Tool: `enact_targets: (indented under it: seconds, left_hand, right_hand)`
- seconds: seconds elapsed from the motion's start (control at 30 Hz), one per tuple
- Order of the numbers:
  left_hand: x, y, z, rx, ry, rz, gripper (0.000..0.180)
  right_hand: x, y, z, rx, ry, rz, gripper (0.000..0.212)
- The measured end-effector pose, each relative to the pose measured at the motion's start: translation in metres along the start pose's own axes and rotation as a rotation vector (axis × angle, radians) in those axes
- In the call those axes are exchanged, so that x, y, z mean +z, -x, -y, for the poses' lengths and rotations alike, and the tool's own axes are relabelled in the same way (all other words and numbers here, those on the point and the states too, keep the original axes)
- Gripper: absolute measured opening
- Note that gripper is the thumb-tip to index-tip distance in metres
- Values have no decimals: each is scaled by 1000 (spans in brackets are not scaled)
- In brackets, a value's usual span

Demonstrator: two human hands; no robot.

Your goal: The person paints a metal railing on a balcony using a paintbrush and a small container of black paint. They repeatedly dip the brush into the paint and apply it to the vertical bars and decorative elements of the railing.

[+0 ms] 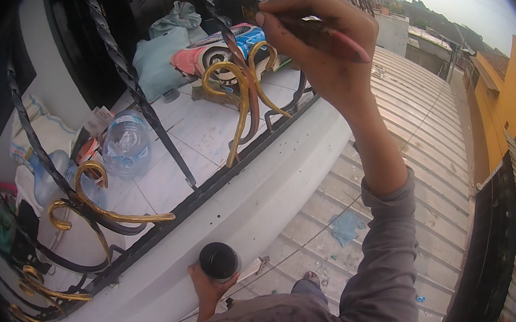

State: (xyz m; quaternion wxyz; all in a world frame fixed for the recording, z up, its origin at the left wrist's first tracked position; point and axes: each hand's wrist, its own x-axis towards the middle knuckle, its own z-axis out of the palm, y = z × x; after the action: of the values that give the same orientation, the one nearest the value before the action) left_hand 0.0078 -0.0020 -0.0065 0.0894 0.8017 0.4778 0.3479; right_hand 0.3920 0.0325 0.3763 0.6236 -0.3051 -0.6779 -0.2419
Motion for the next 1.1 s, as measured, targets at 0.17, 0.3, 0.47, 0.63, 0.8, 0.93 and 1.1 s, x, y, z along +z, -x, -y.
enact_targets:
  seconds: [0.17, 0.3, 0.47, 0.63, 0.8, 0.93, 1.1]
  left_hand:
    - [-1, 1, 0, -28, -38, 17, 88]
    - [-1, 0, 1, -5, -46, 24, 89]
    - [0, 1, 2, -27, -52, 29, 90]
    - [3, 3, 6, 33, -65, 10, 92]
    - [4, 3, 7, -7, -92, 28, 93]
    - [0, 2, 2, 17, -84, 42, 93]
    - [-2, -2, 0, 50, -94, 8, 89]
  right_hand:
    - [-2, -10, -12, 85, -122, 39, 16]
    - [-7, -11, -24, 29, -133, -19, 16]
    - [-8, -3, -24, 220, -60, -43, 19]
    - [2, 3, -19, 141, -294, -163, 22]
    - [7, 10, -23, 284, -247, -197, 21]
    - [10, 19, -9, 237, -330, -153, 18]
    - [8, 23, 24, 201, -40, -91, 13]
